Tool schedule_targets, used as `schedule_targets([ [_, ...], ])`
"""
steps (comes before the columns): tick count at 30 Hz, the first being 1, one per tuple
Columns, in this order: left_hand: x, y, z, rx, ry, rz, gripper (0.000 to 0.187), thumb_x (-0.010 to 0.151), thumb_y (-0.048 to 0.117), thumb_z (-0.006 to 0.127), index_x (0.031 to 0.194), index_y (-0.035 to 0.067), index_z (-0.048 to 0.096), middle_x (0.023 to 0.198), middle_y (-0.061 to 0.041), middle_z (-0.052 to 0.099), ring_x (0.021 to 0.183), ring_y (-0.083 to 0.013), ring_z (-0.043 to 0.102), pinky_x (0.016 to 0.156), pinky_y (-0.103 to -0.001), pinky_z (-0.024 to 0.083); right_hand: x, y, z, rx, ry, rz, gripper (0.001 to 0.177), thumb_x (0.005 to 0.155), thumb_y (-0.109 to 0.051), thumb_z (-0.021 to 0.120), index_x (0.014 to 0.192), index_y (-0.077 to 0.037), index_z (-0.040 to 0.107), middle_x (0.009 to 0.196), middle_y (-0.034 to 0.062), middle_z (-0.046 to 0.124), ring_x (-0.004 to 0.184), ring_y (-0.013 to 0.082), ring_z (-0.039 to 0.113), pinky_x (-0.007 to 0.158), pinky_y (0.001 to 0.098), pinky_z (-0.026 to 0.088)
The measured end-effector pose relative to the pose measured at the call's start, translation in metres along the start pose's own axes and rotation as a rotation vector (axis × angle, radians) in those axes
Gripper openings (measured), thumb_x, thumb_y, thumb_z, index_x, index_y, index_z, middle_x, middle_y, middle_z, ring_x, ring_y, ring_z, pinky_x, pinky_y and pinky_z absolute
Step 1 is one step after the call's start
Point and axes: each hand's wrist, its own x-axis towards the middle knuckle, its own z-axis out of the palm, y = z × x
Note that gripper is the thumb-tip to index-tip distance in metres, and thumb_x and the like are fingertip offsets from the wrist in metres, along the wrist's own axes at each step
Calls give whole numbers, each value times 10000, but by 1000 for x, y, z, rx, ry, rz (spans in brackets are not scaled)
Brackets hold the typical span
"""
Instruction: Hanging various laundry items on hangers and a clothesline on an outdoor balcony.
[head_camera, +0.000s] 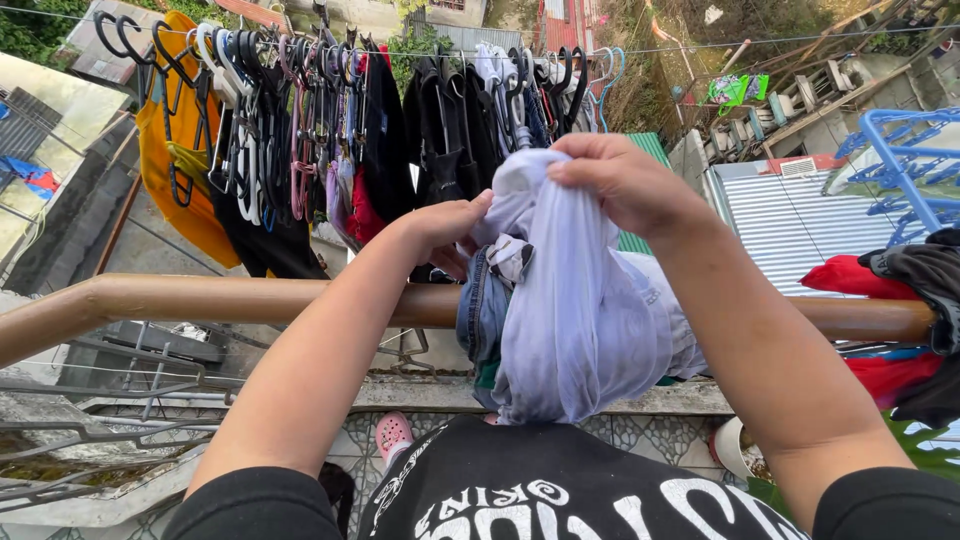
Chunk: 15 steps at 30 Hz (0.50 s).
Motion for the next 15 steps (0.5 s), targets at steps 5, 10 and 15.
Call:
schedule_targets([
  [5,12,9,-12,31,203,158,804,923,735,261,1417,143,488,1236,-156,626,950,-319,685,771,-481,587,-37,-72,20,691,-9,-250,270,975,-111,668,1216,11,665,1066,107,719,891,179,715,820,330,603],
  [10,27,-6,-1,-90,44,230,619,929,570,510,1234,77,725,1140,-105,751,971,-245,701,797,-400,571,-25,-102,-14,857,-141,-505,249,1019,-171,602,1184,14,625,1067,129,718,883,213,734,797,344,595],
  [15,36,-15,13,45,31,164,416,926,376,674,1194,64,735,1084,-53,724,938,-180,678,789,-436,612,-5,-110,-55,830,-260,-588,217,1073,-175,549,1168,10,608,1068,124,717,888,207,728,810,331,570],
])
